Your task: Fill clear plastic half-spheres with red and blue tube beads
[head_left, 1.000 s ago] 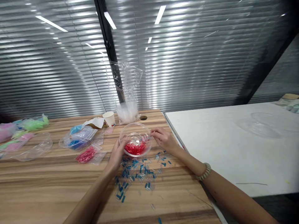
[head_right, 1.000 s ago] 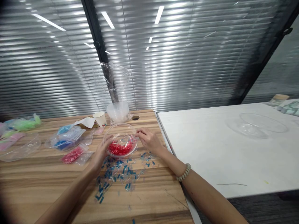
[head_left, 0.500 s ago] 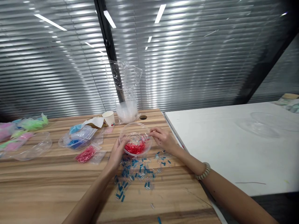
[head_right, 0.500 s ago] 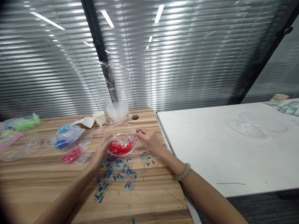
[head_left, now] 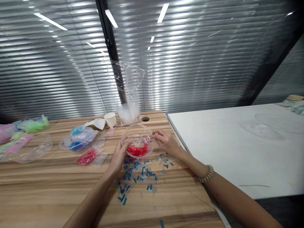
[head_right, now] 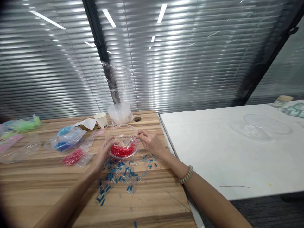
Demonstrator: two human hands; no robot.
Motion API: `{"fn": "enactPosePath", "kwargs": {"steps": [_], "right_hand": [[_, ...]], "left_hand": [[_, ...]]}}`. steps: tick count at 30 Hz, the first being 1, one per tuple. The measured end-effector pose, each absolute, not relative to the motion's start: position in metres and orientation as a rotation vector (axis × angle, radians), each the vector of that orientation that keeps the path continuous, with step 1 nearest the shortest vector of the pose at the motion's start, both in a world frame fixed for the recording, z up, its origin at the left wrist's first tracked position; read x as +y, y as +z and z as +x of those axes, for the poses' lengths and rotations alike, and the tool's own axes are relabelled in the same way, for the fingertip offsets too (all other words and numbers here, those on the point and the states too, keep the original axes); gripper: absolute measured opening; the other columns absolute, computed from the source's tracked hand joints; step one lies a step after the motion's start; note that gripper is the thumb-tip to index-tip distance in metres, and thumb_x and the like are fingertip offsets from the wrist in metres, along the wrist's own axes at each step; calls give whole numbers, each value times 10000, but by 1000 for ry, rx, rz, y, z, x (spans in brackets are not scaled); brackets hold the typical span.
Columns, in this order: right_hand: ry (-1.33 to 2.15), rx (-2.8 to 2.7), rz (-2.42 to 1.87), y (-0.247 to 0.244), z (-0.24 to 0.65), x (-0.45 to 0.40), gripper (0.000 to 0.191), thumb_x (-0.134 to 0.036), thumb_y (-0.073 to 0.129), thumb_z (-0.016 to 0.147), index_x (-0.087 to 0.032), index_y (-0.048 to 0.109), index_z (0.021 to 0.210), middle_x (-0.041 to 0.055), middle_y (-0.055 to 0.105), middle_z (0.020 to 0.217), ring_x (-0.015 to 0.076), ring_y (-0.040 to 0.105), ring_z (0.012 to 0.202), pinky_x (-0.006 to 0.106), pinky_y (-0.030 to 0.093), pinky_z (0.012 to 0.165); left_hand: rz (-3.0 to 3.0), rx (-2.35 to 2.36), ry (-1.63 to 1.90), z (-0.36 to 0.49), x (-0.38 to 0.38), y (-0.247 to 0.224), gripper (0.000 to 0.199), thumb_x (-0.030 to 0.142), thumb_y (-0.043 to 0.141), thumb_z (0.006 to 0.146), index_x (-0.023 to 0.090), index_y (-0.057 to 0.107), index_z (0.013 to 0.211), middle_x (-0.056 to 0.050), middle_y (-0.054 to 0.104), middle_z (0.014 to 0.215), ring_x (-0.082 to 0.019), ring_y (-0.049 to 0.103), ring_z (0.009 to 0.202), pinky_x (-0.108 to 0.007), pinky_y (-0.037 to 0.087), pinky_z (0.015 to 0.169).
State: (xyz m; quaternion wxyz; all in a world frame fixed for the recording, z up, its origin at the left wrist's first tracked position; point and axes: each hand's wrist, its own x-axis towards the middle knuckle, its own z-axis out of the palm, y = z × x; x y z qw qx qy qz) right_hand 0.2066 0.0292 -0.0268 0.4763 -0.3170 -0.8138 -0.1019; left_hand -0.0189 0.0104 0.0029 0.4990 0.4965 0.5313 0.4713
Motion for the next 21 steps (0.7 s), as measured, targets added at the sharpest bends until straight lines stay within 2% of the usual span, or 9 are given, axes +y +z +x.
{"fn": "enactPosePath", "kwargs": {"steps": [5, 13, 18, 21], "right_hand": [[-263, -1988, -782, -27, 206, 29, 239, -44, 430, 872, -175, 629, 897, 70, 625, 925, 144, 617, 811, 238, 502, 622], [-236, -1983, -787, -29, 207, 30, 241, -56, 430, 876, -179, 636, 900, 69, 626, 925, 146, 622, 810, 245, 513, 633], [-238, -1985, -799, -28, 207, 30, 249, -56, 432, 870, -184, 643, 903, 68, 628, 931, 146, 622, 808, 243, 514, 631], [-240, -1986, -797, -28, 207, 30, 251, -58, 430, 871, -185, 644, 901, 66, 628, 928, 144, 622, 805, 241, 511, 630]], "left_hand": [[1239, 1279, 1114, -19, 11, 3, 535, 429, 602, 769, 203, 514, 1245, -97, 423, 1422, -271, 457, 1238, -295, 483, 836], [1224, 1327, 1108, -18, 9, 6, 540, 423, 600, 768, 206, 517, 1256, -92, 447, 1400, -280, 452, 1237, -302, 481, 837], [1191, 1312, 1103, -18, 9, 6, 537, 435, 607, 766, 211, 514, 1244, -91, 444, 1406, -280, 466, 1228, -271, 507, 756], [1192, 1326, 1105, -18, 10, 5, 547, 451, 608, 762, 206, 513, 1241, -99, 447, 1403, -283, 475, 1220, -281, 504, 772]]}}
